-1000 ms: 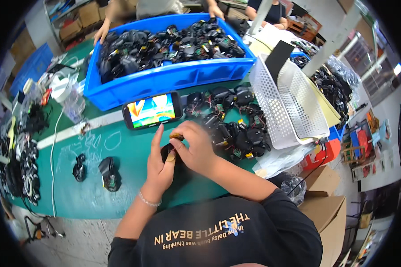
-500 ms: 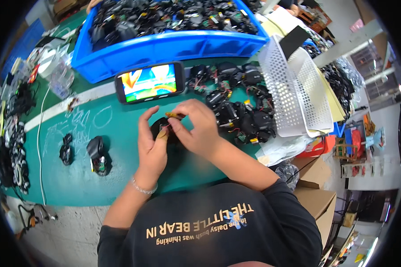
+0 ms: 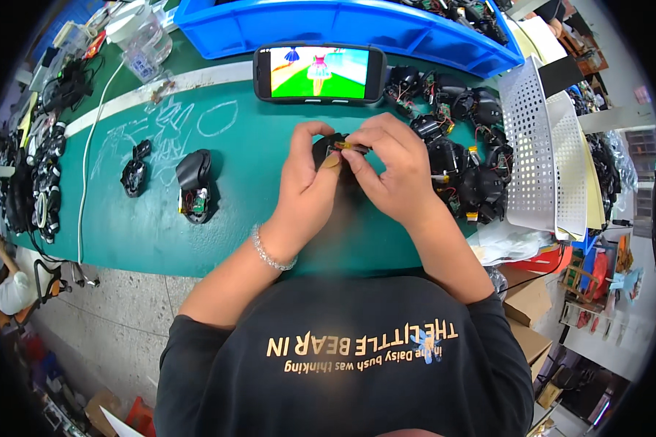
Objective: The person assembles small black electronic devices at a workbench. They pick up a device, insert a small rectangular battery, and connect a yellow wire connector to the internal circuit board. The person repeats this process for multiple units, placing the finished devices into a white basket.
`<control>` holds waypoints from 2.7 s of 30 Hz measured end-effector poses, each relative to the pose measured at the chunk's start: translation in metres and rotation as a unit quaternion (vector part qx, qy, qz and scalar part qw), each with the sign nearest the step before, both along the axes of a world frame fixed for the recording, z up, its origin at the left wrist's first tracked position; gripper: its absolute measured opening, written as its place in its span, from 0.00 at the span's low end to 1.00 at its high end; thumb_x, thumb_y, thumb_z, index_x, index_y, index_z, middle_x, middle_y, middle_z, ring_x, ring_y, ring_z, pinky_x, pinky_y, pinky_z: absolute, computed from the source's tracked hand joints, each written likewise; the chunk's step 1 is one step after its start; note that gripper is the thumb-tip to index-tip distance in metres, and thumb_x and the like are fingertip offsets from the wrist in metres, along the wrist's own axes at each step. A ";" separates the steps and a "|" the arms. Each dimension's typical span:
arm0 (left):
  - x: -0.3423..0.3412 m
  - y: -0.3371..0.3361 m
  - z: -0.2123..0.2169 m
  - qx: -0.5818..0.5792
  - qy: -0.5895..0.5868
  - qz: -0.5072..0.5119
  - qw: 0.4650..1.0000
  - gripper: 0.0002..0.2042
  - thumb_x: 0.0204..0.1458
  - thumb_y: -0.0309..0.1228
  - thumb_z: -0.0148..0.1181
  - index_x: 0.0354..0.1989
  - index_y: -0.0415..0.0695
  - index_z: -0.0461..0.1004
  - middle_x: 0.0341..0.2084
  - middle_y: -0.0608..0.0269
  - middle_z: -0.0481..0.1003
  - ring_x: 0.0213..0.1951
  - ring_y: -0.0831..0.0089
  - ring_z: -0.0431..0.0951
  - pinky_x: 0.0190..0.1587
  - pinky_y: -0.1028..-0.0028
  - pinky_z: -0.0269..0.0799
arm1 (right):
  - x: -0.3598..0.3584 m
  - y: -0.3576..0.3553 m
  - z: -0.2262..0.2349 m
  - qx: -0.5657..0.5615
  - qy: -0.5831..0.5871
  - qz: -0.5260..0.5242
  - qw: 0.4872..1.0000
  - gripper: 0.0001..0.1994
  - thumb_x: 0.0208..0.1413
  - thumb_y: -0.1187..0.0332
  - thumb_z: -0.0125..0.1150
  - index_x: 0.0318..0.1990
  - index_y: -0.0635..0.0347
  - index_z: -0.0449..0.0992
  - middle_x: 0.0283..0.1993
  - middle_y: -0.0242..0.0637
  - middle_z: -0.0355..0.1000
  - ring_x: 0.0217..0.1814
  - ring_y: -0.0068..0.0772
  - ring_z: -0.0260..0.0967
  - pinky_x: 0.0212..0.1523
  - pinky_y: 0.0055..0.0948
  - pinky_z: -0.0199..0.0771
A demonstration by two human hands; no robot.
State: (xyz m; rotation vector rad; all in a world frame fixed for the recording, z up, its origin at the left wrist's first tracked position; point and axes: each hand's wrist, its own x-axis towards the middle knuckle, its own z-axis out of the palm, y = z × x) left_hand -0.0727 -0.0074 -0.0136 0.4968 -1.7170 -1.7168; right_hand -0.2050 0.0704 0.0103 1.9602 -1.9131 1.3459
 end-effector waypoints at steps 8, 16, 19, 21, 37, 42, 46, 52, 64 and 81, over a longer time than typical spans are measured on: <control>0.001 -0.003 -0.002 -0.047 -0.032 -0.012 0.998 0.11 0.52 0.22 0.45 0.45 0.38 0.58 0.30 0.54 0.68 0.30 0.71 0.69 0.33 0.74 0.66 | 0.002 -0.002 0.000 -0.004 -0.031 0.018 0.999 0.08 0.41 0.78 0.63 0.30 0.63 0.70 0.30 0.39 0.68 0.30 0.42 0.68 0.27 0.33 0.68; 0.003 -0.005 0.000 -0.077 -0.071 -0.034 0.994 0.10 0.53 0.23 0.45 0.43 0.39 0.58 0.29 0.60 0.65 0.30 0.78 0.63 0.34 0.76 0.64 | 0.002 -0.002 -0.003 0.004 -0.021 0.013 1.000 0.08 0.42 0.78 0.63 0.29 0.63 0.70 0.28 0.39 0.66 0.29 0.43 0.66 0.26 0.34 0.66; 0.004 -0.007 -0.001 -0.077 -0.087 -0.047 0.992 0.09 0.53 0.24 0.45 0.42 0.39 0.59 0.29 0.59 0.65 0.32 0.77 0.64 0.36 0.76 0.64 | 0.004 0.000 -0.006 0.028 -0.042 0.013 0.999 0.07 0.42 0.77 0.63 0.29 0.63 0.70 0.28 0.40 0.65 0.28 0.44 0.66 0.26 0.34 0.65; 0.004 -0.008 -0.002 -0.083 -0.080 -0.042 0.992 0.09 0.52 0.24 0.46 0.41 0.39 0.59 0.30 0.59 0.65 0.34 0.77 0.64 0.37 0.76 0.64 | 0.003 0.000 -0.008 0.041 -0.052 0.018 0.998 0.06 0.43 0.76 0.62 0.29 0.64 0.70 0.28 0.40 0.65 0.28 0.45 0.65 0.26 0.35 0.65; -0.003 -0.019 -0.015 0.059 -0.057 -0.061 0.995 0.07 0.52 0.26 0.49 0.39 0.44 0.63 0.29 0.69 0.70 0.30 0.84 0.65 0.30 0.82 0.59 | -0.014 -0.005 0.030 0.281 -0.051 0.035 0.958 0.05 0.49 0.76 0.58 0.32 0.68 0.69 0.24 0.41 0.67 0.27 0.32 0.64 0.30 0.28 0.65; -0.003 -0.015 -0.010 0.045 -0.061 -0.050 0.996 0.07 0.52 0.26 0.49 0.39 0.44 0.63 0.27 0.69 0.68 0.28 0.83 0.63 0.30 0.81 0.59 | -0.017 -0.004 0.030 0.274 -0.058 0.068 0.958 0.04 0.49 0.77 0.56 0.31 0.68 0.69 0.24 0.40 0.66 0.26 0.30 0.63 0.30 0.27 0.64; -0.002 -0.016 -0.010 0.037 -0.064 -0.053 0.996 0.07 0.51 0.27 0.49 0.38 0.43 0.62 0.26 0.69 0.67 0.28 0.83 0.62 0.30 0.81 0.59 | -0.017 -0.006 0.020 0.211 -0.082 0.084 0.970 0.04 0.47 0.75 0.56 0.28 0.65 0.69 0.21 0.46 0.65 0.23 0.46 0.64 0.25 0.35 0.62; 0.000 -0.021 -0.009 0.014 -0.089 -0.067 0.994 0.06 0.52 0.27 0.48 0.38 0.43 0.62 0.26 0.69 0.66 0.28 0.83 0.61 0.29 0.80 0.58 | -0.021 -0.007 0.011 0.179 -0.094 0.092 0.975 0.04 0.47 0.75 0.57 0.28 0.64 0.68 0.23 0.47 0.66 0.28 0.49 0.66 0.27 0.38 0.64; 0.001 -0.024 -0.005 0.197 -0.067 -0.073 0.975 0.06 0.52 0.25 0.49 0.36 0.46 0.61 0.27 0.70 0.65 0.28 0.84 0.61 0.28 0.83 0.57 | -0.007 -0.010 -0.022 0.091 -0.182 0.067 0.977 0.05 0.49 0.76 0.58 0.31 0.65 0.68 0.23 0.44 0.65 0.24 0.44 0.66 0.25 0.34 0.63; -0.004 -0.018 -0.014 0.061 -0.080 -0.025 0.995 0.10 0.56 0.25 0.47 0.46 0.45 0.62 0.32 0.65 0.70 0.32 0.80 0.70 0.33 0.82 0.65 | -0.007 0.009 0.004 0.110 -0.031 -0.009 0.993 0.08 0.49 0.70 0.59 0.35 0.62 0.70 0.33 0.41 0.69 0.36 0.47 0.68 0.34 0.40 0.69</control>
